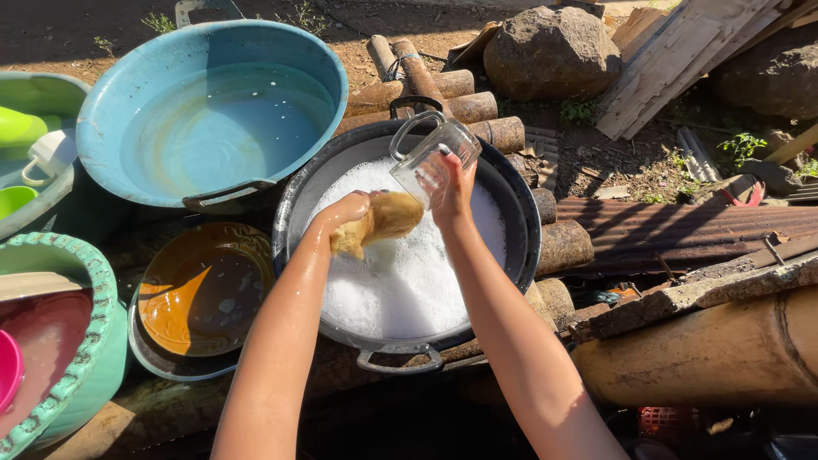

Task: The person washes various dishes including mugs, bowls, and plates by hand in an outdoor washing area, using a sponge and soapy water in a large basin before rinsing them in clear water basins.

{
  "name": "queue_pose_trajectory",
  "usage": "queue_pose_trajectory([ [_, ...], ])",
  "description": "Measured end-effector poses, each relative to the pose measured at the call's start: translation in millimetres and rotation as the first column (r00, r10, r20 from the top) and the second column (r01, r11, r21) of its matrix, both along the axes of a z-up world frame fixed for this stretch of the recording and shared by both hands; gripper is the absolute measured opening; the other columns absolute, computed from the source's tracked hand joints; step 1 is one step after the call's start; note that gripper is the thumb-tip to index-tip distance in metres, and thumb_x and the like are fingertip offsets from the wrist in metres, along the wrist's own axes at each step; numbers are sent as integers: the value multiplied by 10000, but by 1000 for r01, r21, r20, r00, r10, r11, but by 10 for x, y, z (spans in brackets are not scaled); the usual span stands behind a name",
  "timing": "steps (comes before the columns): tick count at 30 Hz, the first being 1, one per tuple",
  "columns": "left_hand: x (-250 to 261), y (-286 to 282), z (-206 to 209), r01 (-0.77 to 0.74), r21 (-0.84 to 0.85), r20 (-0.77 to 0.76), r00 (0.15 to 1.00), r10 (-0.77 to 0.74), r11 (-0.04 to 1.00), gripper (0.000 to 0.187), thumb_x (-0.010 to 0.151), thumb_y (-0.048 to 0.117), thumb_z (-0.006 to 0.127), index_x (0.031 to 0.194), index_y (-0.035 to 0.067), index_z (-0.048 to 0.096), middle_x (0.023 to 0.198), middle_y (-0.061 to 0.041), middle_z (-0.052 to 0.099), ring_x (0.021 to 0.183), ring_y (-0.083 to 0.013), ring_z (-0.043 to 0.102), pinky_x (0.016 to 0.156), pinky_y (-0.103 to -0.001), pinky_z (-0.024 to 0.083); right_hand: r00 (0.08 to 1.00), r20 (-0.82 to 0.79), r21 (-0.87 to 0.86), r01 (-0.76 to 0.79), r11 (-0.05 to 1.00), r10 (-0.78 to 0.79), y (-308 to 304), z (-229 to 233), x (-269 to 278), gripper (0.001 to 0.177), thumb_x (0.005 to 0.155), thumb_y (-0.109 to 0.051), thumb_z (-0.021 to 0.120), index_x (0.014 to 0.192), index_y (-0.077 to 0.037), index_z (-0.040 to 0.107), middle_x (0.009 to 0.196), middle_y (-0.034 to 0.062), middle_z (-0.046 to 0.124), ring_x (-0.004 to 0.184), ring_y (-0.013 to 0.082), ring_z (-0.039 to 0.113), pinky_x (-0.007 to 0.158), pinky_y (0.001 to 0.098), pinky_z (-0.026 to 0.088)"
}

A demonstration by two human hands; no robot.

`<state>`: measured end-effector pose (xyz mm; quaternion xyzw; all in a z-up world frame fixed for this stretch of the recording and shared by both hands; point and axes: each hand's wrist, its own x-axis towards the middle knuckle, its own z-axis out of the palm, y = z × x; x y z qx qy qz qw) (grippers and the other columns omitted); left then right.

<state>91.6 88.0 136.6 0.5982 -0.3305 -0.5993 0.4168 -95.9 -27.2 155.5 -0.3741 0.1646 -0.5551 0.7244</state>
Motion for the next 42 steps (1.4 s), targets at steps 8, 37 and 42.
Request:
queue_pose_trajectory([
  [8,-526,332,-394,-174,46,857,513,51,984,487,906,253,617,1368,100,599,1329,-211,612,1113,-287,666,943,-410,569,991,71,367,-134,921,116,-101,-119,-160,949,644,-607,740,1428,-284,314,1306,163,559,1272,360,535,1043,703,359],
  [37,-660,-149,731,-201,-834,431,347,833,514,190,906,219,676,1032,78,651,963,-131,696,840,-333,737,695,-460,595,960,-126,-54,246,968,-251,-29,-217,33,590,929,-342,731,1366,-68,445,1096,172,622,895,245,609,764,355,511],
  [42,-246,-233,-813,-613,-616,416,280,865,495,359,980,313,743,1133,22,599,1010,-197,574,895,-341,583,720,-491,515,956,-29,104,294,950,-293,-33,-103,-53,620,903,-457,659,1334,-107,386,1221,170,536,932,308,646,724,487,601],
])
